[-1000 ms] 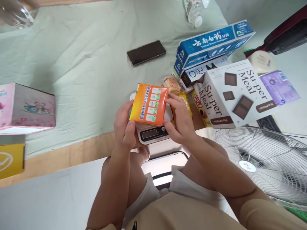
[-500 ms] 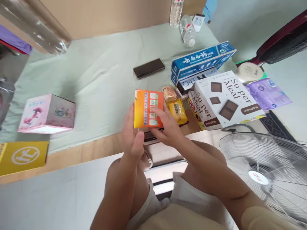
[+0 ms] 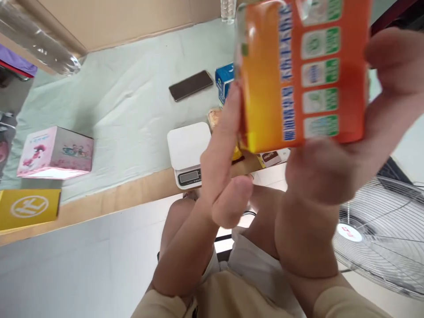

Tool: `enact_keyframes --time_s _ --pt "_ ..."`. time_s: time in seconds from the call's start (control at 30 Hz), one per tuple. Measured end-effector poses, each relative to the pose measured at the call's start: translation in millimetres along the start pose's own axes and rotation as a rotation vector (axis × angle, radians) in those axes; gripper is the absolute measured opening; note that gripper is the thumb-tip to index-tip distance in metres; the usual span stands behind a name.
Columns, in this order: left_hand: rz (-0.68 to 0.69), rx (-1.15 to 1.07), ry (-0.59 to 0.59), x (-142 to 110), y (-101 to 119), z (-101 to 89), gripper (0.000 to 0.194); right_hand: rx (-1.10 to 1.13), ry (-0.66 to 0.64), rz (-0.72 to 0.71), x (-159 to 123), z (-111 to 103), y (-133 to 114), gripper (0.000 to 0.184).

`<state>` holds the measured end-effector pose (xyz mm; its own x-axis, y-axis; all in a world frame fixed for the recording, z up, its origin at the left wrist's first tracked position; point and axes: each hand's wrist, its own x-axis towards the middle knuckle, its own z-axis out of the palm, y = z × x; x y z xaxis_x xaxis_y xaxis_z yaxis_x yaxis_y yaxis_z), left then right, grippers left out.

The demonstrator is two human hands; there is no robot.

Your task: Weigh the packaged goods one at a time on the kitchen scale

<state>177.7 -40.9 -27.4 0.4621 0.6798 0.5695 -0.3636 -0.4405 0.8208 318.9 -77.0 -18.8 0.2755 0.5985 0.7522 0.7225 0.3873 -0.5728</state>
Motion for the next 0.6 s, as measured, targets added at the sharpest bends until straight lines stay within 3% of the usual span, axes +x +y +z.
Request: enact_keyframes --time_s 0.07,0.1,0.27,0.37,0.43,0.5,0.6 --pt "-0.028 -0.002 -0.085 5 -11 13.0 0.067 0.131 0.274 -0.013 8 -12 21 0.042" --pt "-0.051 0.046 -0.118 7 -17 19.2 0.068 0.175 0.339 -0.018 10 -18 32 0.034" --pt "-0.031 0.224 -0.094 9 -42 47.3 0.069 0.217 0.445 0.071 16 -39 82 0.026" --pt "-0.022 0.235 -0.064 8 -47 59.0 0.068 0.208 0.481 -0.029 16 -42 105 0.016" --pt "-0.039 0.248 -0.029 6 -50 64.8 0.067 0.152 0.441 0.005 15 -41 108 0.023" --pt "-0.057 0.259 0.025 3 -53 69.2 0.064 0.062 0.407 0.134 13 -40 100 0.029" --pt "-0.040 0.279 0.094 -1 -57 69.2 0.056 -0.020 0.413 0.300 13 -42 79 0.023"
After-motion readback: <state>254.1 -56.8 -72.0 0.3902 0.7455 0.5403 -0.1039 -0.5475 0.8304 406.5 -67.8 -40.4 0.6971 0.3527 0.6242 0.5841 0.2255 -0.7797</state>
